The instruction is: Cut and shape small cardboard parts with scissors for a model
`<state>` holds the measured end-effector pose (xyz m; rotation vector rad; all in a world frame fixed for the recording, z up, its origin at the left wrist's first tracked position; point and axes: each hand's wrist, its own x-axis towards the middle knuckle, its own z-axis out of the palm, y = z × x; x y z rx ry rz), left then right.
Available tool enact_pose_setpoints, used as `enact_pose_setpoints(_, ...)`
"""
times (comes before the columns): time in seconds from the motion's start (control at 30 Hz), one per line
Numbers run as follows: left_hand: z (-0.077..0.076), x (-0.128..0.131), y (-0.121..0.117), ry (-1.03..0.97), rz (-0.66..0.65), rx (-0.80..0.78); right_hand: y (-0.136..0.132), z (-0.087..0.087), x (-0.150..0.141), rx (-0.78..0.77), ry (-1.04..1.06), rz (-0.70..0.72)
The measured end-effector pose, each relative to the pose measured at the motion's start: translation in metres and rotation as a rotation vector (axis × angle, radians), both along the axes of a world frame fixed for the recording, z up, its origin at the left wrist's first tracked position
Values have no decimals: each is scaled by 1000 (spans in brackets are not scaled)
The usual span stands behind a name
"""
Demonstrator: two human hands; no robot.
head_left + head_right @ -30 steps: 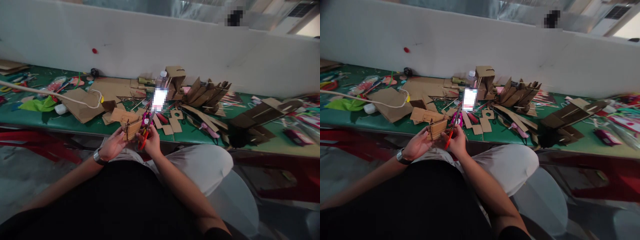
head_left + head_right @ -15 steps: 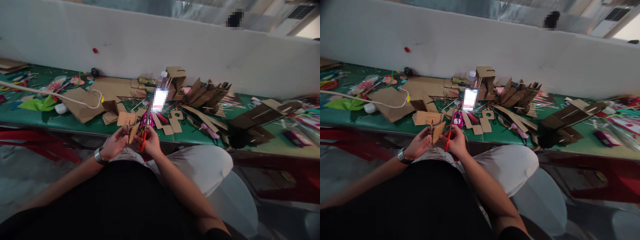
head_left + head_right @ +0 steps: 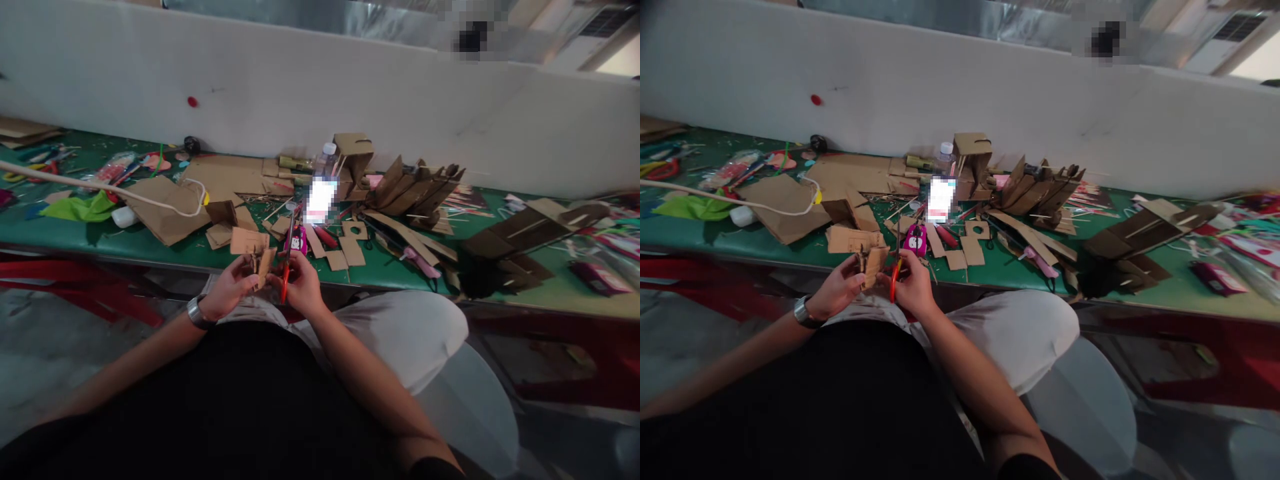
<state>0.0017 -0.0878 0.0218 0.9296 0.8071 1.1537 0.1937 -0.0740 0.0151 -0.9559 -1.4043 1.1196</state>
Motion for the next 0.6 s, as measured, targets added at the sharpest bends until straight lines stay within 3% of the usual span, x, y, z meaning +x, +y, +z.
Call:
enact_pose_setpoints(0.17, 1, -2, -1, -142, -80, -104, -4, 5, 1, 93, 5, -57)
enact_pose_setpoints(0.3, 4, -3, -1, -164, -113, -125, -7, 6, 2, 155, 59, -8)
enact_pose_setpoints(0.6, 11, -2, -1, -140, -136, -100, -7, 9, 4, 92, 71, 81)
